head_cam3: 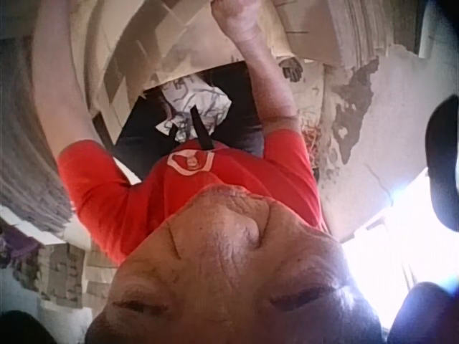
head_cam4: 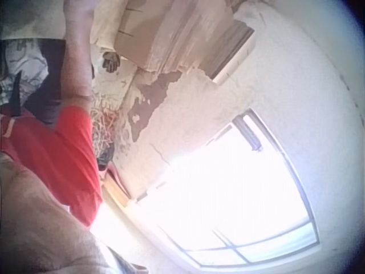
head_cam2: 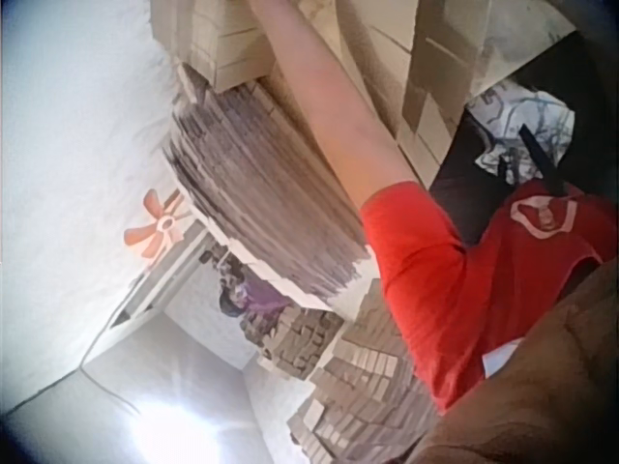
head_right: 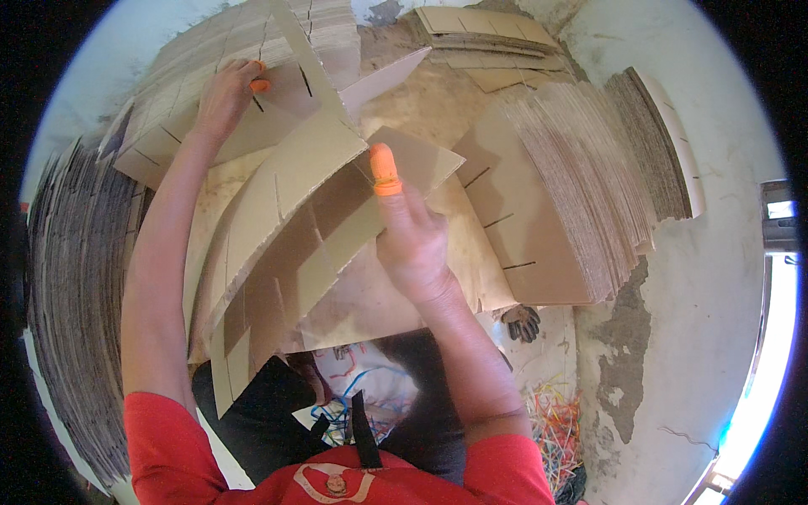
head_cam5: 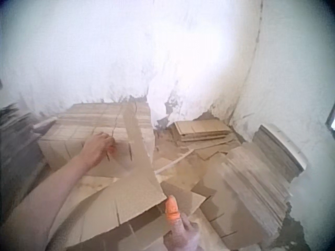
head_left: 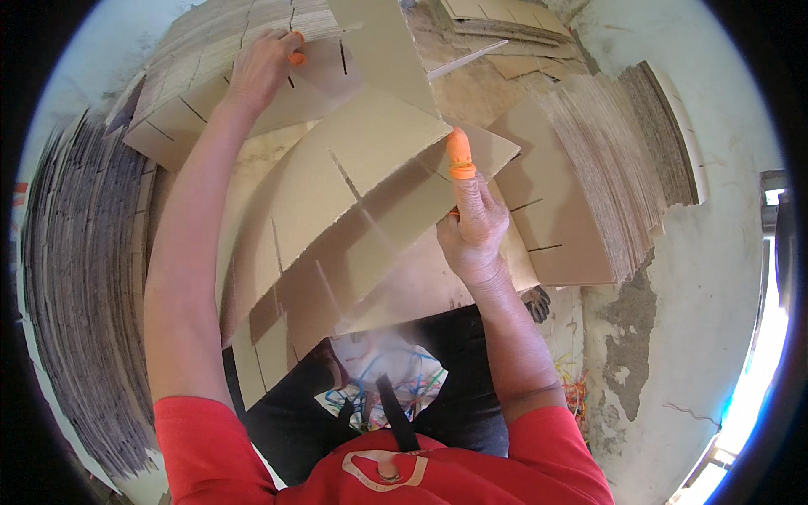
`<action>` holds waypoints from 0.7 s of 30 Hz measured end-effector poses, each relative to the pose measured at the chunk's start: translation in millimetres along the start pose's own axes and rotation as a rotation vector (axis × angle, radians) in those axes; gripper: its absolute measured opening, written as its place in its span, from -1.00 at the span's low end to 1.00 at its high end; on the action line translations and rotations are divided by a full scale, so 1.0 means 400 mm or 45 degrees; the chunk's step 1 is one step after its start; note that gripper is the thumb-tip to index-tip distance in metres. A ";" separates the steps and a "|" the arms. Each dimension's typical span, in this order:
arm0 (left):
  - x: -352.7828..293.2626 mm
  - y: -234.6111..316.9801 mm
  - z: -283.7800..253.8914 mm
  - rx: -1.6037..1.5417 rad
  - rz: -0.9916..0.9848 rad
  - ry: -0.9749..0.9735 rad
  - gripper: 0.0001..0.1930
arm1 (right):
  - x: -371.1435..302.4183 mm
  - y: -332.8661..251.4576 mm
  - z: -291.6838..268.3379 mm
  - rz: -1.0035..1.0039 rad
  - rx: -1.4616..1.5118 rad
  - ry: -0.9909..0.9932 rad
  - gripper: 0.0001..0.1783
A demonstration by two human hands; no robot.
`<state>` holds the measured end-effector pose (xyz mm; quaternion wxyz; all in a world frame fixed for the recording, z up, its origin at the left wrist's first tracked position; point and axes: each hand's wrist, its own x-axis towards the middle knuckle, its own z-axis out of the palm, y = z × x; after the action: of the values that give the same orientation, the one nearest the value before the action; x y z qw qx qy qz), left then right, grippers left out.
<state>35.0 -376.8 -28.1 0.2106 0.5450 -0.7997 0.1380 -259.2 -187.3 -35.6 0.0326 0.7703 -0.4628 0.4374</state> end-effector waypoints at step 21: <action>-0.029 0.058 -0.096 -0.130 0.193 0.263 -0.88 | 0.006 0.000 -0.047 -0.101 -0.016 -0.010 0.00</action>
<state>24.3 -341.6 -0.3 0.3081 0.4543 -0.8188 0.1678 -271.1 -180.4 -22.2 0.0530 0.7894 -0.4349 0.4299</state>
